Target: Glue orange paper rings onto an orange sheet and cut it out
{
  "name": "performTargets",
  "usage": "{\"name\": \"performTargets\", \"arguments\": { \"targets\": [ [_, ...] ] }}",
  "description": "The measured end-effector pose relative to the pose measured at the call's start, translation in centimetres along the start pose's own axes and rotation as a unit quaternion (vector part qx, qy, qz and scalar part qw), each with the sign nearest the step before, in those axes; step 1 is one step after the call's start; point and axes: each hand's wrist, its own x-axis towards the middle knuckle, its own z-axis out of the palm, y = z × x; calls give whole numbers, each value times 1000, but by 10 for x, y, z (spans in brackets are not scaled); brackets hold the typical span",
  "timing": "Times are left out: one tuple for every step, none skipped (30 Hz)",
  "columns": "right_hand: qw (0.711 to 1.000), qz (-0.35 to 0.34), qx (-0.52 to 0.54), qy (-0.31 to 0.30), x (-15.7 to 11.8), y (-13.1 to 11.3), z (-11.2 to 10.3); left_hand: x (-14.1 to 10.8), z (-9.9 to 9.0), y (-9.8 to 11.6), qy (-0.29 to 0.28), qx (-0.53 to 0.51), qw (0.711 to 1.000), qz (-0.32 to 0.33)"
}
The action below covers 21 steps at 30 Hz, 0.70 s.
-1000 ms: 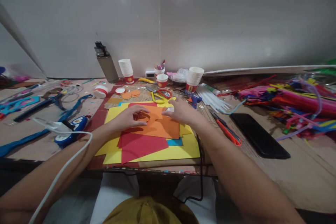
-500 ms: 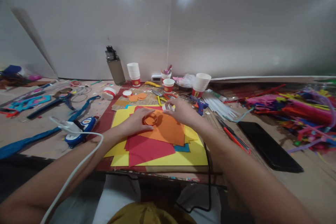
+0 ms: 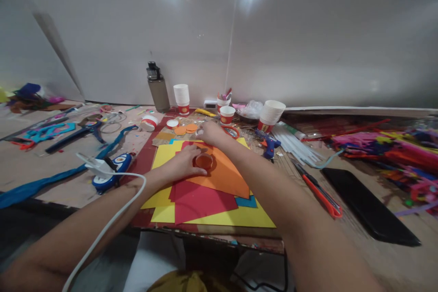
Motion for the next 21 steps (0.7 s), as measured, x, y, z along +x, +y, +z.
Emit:
{"name": "performTargets", "arguments": {
  "targets": [
    [1000, 2, -2, -4, 4, 0, 4, 0, 0, -1, 0, 0, 1000, 2],
    [1000, 2, -4, -5, 7, -1, 7, 0, -1, -1, -1, 2, 1000, 2],
    [1000, 1, -4, -3, 9, -1, 9, 1, -1, -2, -3, 5, 1000, 0],
    [1000, -1, -4, 2, 9, -1, 11, 1, -2, -2, -5, 8, 1000, -2],
    [1000, -5, -3, 12, 7, 0, 11, 1, -2, -2, -7, 11, 1000, -5],
    [1000, -9, -2, 25, 4, 1, 11, 1, -2, -2, -8, 14, 1000, -7],
    [999, -13, 0, 38, -2, 3, 9, 2, -3, -3, -10, 15, 1000, -7],
    [999, -16, 2, 49, -9, 6, 7, 2, -3, -3, -10, 15, 1000, -5],
    [998, -16, 4, 58, -17, 9, 4, 2, -3, -3, -10, 14, 1000, -2],
    [998, -16, 7, 64, -28, 13, 0, 1, -3, -3, -10, 13, 1000, 2],
    [997, -18, 11, 70, -39, 17, -4, 1, -3, -3, -10, 11, 1000, 5],
    [996, -27, 23, 83, -51, 22, -7, 1, -4, -3, -8, 9, 1000, 7],
    [994, -35, 35, 98, -63, 26, -10, 1, -5, -3, -6, 5, 1000, 7],
    [992, -41, 47, 108, -76, 30, -12, 1, -7, -3, -1, 0, 1000, 6],
    [990, -39, 67, 120, -87, 34, -14, 2, -10, -4, 14, -7, 1000, -3],
    [987, -30, 89, 131, -98, 37, -14, 2, -13, -6, 29, -9, 999, -9],
    [984, -21, 110, 140, -107, 40, -14, 3, -17, -7, 40, -8, 999, -8],
    [981, -12, 128, 147, -115, 42, -13, 4, -22, -9, 54, -11, 998, -8],
    [978, -6, 141, 150, -121, 44, -12, 5, -26, -12, 71, -20, 997, -17],
    [977, -5, 148, 150, -125, 46, -11, 5, -31, -15, 78, -26, 996, -29],
    [977, -9, 151, 148, -128, 46, -10, 6, -35, -17, 94, -32, 994, -46]
  ]
}}
